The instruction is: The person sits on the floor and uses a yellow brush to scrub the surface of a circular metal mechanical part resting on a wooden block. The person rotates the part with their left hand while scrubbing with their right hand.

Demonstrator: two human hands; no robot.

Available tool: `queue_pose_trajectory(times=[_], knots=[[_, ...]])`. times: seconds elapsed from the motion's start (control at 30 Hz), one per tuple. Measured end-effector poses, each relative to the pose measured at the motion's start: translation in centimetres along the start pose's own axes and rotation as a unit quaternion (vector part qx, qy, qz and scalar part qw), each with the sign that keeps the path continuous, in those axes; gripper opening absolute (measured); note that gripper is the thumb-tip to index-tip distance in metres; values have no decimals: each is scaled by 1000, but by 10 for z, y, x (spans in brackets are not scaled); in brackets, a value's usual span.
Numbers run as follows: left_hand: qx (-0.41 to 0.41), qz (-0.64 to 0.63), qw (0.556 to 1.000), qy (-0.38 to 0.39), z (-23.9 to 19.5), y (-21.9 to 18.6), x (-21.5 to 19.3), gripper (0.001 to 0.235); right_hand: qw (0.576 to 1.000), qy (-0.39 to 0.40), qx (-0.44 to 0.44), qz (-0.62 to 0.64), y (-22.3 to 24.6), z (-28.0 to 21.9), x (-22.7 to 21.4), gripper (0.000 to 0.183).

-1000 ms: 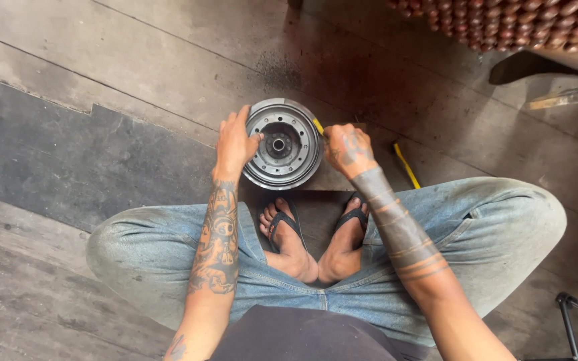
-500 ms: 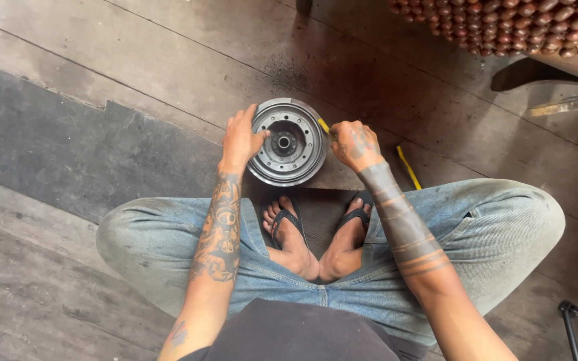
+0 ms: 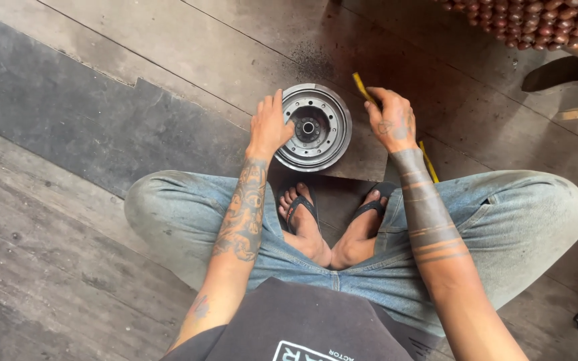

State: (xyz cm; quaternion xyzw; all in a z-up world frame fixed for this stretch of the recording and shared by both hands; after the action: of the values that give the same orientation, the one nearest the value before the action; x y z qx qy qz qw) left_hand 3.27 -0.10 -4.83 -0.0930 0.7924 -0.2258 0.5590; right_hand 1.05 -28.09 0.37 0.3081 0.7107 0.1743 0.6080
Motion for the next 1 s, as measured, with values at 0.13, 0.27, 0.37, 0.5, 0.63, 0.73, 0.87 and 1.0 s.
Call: queue_pose_trajectory(times=[0.13, 0.27, 0.37, 0.5, 0.63, 0.73, 0.87, 1.0], knots=[[-2, -8, 1000, 20, -15, -9, -16, 87, 1000, 17, -17, -8, 1, -12, 1, 32], [-61, -99, 990, 77, -29, 3, -17, 113, 998, 40, 2, -42, -4, -22, 1, 30], [-73, -115, 987, 90, -36, 10, -16, 125, 996, 37, 44, -72, -20, -23, -5, 31], [-89, -133, 981, 108, -37, 19, -12, 129, 986, 22, 135, -101, -76, -17, 3, 36], [-93, -170, 976, 97, -40, 15, -26, 117, 985, 6, 158, -70, -79, -29, 4, 41], [-104, -201, 970, 85, -29, 29, -16, 109, 995, -21, 96, -8, -24, -42, -4, 41], [-121, -218, 964, 88, -18, 45, -1, 90, 1000, 7, -13, 2, 20, -37, 27, 33], [-136, -212, 963, 97, -41, 31, -37, 67, 992, 48, -34, -112, 44, -22, 77, 30]])
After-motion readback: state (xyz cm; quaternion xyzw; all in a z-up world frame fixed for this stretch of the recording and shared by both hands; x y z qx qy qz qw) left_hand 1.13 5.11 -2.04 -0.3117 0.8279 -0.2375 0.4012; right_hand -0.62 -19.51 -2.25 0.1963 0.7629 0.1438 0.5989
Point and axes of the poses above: each hand's wrist, its own z-axis towards the middle knuckle, its own x-axis out of the palm, y = z × x, the point moved 5 cm from there along z, towards the middle knuckle, and after that the axes turned 6 degrees about x, right-handed, at the moved point
